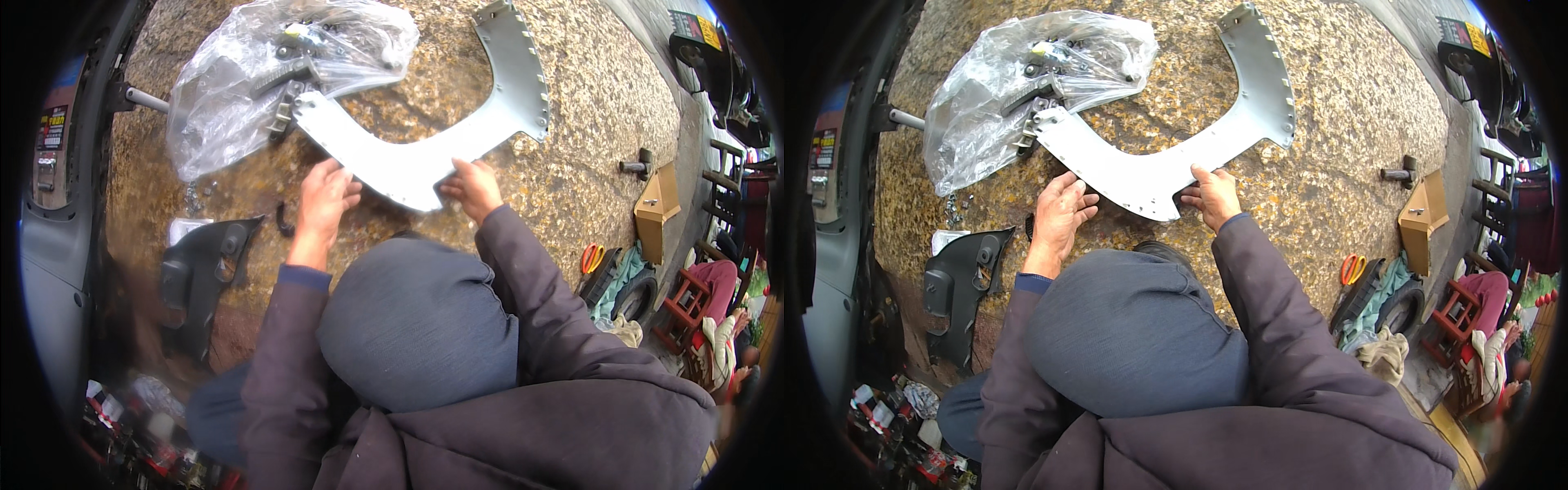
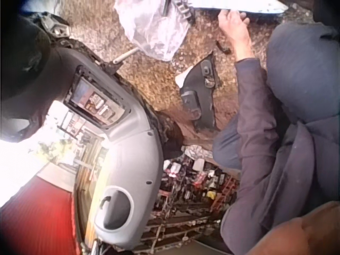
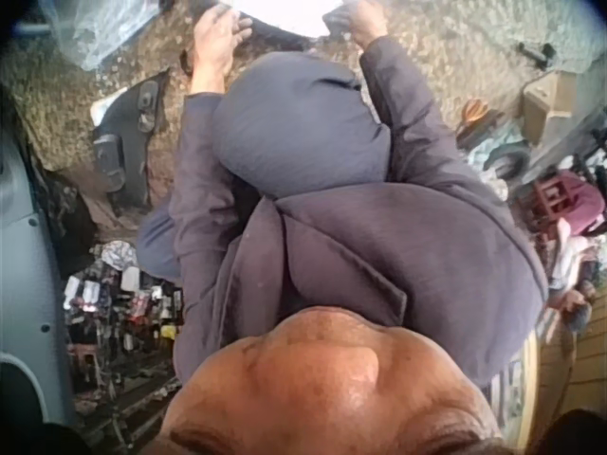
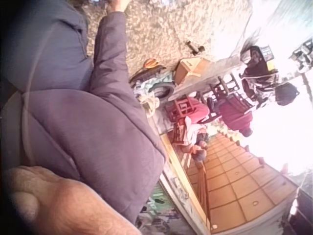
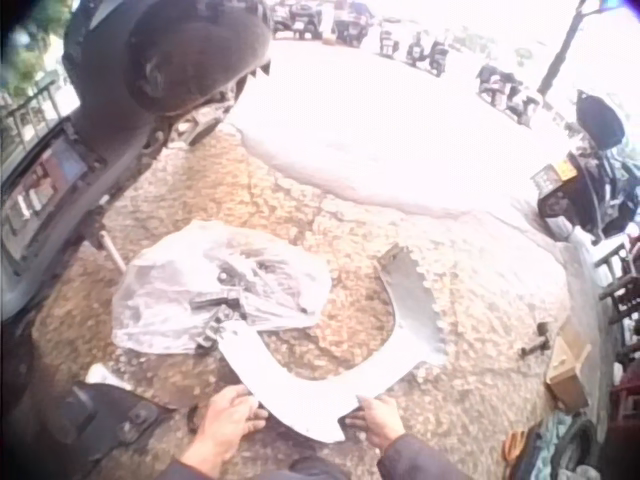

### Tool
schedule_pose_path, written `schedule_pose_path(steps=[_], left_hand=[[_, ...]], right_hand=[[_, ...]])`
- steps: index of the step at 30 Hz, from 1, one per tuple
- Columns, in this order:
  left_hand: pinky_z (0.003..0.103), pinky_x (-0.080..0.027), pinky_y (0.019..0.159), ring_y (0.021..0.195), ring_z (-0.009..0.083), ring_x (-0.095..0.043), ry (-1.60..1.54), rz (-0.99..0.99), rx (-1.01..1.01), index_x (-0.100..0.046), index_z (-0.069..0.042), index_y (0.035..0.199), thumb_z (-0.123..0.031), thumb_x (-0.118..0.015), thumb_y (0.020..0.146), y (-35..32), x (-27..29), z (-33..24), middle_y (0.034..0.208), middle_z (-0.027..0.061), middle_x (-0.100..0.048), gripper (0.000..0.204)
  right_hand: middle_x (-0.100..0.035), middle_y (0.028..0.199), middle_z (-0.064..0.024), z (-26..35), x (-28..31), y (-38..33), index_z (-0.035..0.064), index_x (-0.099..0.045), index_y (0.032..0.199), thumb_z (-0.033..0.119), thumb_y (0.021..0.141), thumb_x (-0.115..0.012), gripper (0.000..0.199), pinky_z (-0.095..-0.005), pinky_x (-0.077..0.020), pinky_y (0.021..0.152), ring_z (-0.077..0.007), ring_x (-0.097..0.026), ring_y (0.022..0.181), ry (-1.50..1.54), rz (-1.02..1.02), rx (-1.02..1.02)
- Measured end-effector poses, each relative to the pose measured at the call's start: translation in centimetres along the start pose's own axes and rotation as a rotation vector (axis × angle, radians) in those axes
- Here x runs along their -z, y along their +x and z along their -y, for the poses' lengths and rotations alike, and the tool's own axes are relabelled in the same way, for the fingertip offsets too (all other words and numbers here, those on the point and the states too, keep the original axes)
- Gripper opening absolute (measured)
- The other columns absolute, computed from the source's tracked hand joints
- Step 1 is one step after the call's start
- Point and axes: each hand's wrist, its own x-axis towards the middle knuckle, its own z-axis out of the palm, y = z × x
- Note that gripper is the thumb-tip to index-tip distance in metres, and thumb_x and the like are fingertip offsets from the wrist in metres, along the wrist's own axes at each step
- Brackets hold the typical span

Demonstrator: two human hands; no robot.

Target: The person unpacks a new motorcycle side panel and related hardware, then attempts to fit and secure the panel to the motorcycle's front fairing. They handle the panel, fasteners, and a plastic bag of parts, repeatedly aligning and adjusting the panel near the front wheel area.

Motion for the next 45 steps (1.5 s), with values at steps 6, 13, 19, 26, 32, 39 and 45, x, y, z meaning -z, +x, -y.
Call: schedule_pose_path(steps=[6, 13, 19, 26, 32, 39, 45], left_hand=[[0.031, -0.054, 0.076, 0.090, 0.0178, -0.064, 0.016, -0.035, -0.090, -0.044, 0.009, 0.134, -0.014, -0.056, 0.096, -0.6, -1.2, -1.1, 0.108, 0.0150, -0.064, 0.045], [0.030, -0.054, 0.075, 0.088, 0.0171, -0.064, 0.026, -0.051, -0.163, -0.048, 0.008, 0.129, -0.017, -0.060, 0.096, -0.6, 0.1, -3.7, 0.105, 0.0142, -0.064, 0.044], [0.031, -0.054, 0.077, 0.088, 0.0169, -0.063, 0.008, -0.041, -0.113, -0.052, 0.004, 0.123, -0.020, -0.058, 0.098, -0.8, 1.8, -4.7, 0.103, 0.0107, -0.063, 0.035], [0.034, -0.052, 0.079, 0.087, 0.0163, -0.063, -0.145, -0.027, -0.213, -0.051, -0.004, 0.129, -0.017, -0.059, 0.096, -0.8, 2.2, -5.1, 0.106, 0.0054, -0.064, 0.036], [0.028, -0.053, 0.078, 0.090, 0.0128, -0.062, -0.200, -0.136, -0.446, -0.049, -0.001, 0.129, -0.005, -0.061, 0.092, -1.6, 1.4, -6.6, 0.110, 0.0065, -0.063, 0.039], [0.026, -0.051, 0.066, 0.078, 0.0106, -0.058, -0.121, -0.224, -0.807, -0.053, 0.000, 0.111, 0.004, -0.061, 0.084, -3.0, 0.3, -7.9, 0.092, 0.0045, -0.061, 0.028], [0.030, -0.054, 0.066, 0.075, 0.0149, -0.060, 0.111, -0.290, -1.041, -0.052, -0.004, 0.098, 0.001, -0.065, 0.075, -3.7, -0.2, -8.3, 0.092, 0.0077, -0.060, 0.027]], right_hand=[[-0.066, 0.096, -0.0137, 1.0, -1.2, -1.0, -0.0056, -0.053, 0.115, 0.009, 0.097, -0.054, 0.023, -0.0316, -0.0583, 0.062, -0.0204, -0.067, 0.073, 0.083, -0.042, 0.152], [-0.067, 0.094, -0.0127, 3.3, -3.1, -2.6, -0.0063, -0.056, 0.112, 0.009, 0.097, -0.055, 0.021, -0.0310, -0.0586, 0.062, -0.0195, -0.068, 0.071, 0.111, 0.003, 0.332], [-0.067, 0.091, -0.0130, 4.9, -2.8, -3.8, -0.0090, -0.057, 0.108, 0.008, 0.095, -0.056, 0.022, -0.0293, -0.0588, 0.055, -0.0186, -0.067, 0.066, -0.017, -0.046, 0.465], [-0.068, 0.092, -0.0145, 6.6, 0.1, -5.1, -0.0085, -0.058, 0.109, 0.007, 0.094, -0.053, 0.022, -0.0303, -0.0599, 0.056, -0.0204, -0.069, 0.068, -0.065, -0.004, 0.548], [-0.067, 0.097, -0.0121, 6.6, 0.4, -3.3, -0.0049, -0.056, 0.109, 0.009, 0.096, -0.054, 0.019, -0.0335, -0.0595, 0.060, -0.0203, -0.069, 0.077, 0.003, 0.102, 0.534], [-0.066, 0.098, -0.0097, 6.2, -2.2, 0.4, 0.0008, -0.055, 0.110, 0.009, 0.098, -0.054, 0.015, -0.0371, -0.0594, 0.068, -0.0222, -0.068, 0.083, 0.201, 0.153, 0.407], [-0.063, 0.097, -0.0065, 6.7, -3.8, 2.7, 0.0055, -0.055, 0.106, 0.005, 0.097, -0.053, 0.010, -0.0432, -0.0572, 0.070, -0.0234, -0.065, 0.085, 0.334, 0.202, 0.347]])
